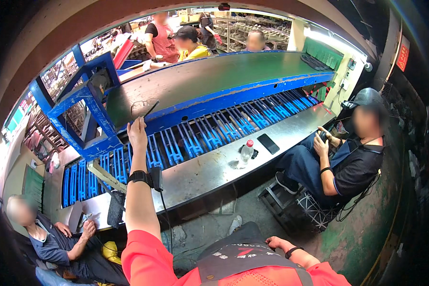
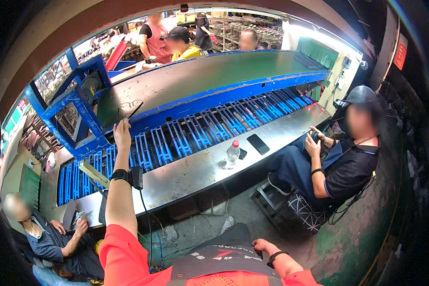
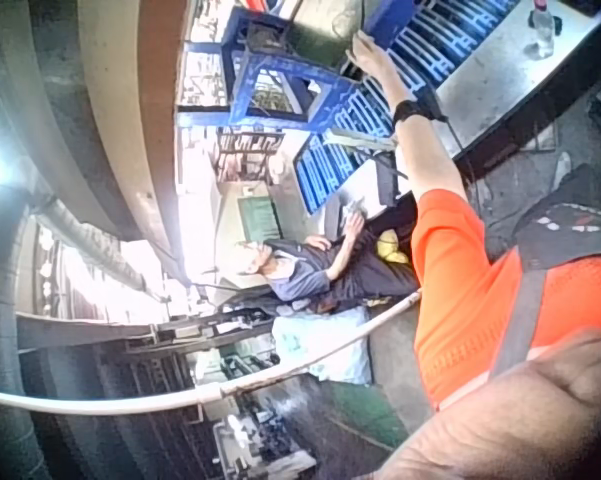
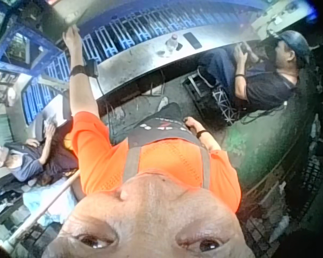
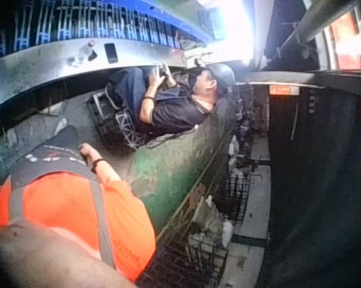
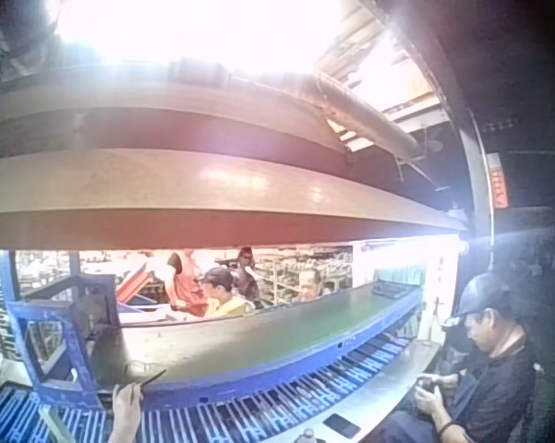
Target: Operating a conveyor belt system in a shoe factory to move shoe components.
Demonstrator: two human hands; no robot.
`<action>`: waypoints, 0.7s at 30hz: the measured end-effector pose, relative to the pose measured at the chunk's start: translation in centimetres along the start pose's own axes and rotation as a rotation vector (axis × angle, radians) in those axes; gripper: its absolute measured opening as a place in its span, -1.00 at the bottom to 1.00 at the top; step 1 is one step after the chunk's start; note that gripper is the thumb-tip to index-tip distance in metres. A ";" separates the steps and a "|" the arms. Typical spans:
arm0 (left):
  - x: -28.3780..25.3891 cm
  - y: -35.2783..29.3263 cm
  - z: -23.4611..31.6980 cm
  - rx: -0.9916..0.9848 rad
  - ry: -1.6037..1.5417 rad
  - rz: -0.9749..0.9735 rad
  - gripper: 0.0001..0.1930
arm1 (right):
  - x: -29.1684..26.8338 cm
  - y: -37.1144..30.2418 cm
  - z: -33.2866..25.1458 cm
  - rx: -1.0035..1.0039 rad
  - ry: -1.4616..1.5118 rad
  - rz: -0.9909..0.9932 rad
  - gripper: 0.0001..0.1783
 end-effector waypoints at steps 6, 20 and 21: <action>0.6 0.4 0.5 -0.002 -0.004 0.002 -0.66 | -0.4 -0.8 -0.4 0.050 0.054 -0.052 -0.70; -1.9 -1.8 2.1 0.049 -0.488 0.243 -0.79 | -3.6 0.9 -1.8 -0.176 -0.197 -0.076 -0.69; -1.5 -2.9 3.4 -0.037 -0.485 0.257 -0.79 | -4.2 0.9 -2.4 -0.154 -0.238 -0.090 -0.69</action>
Point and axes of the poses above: each hand's wrist, its own y-axis towards the middle knuckle, its own x-axis out of the palm, z = x × y, the point moved 3 cm from there along y, towards the middle knuckle, and after that the axes turned 15 degrees about -z, right-handed, at the moved point
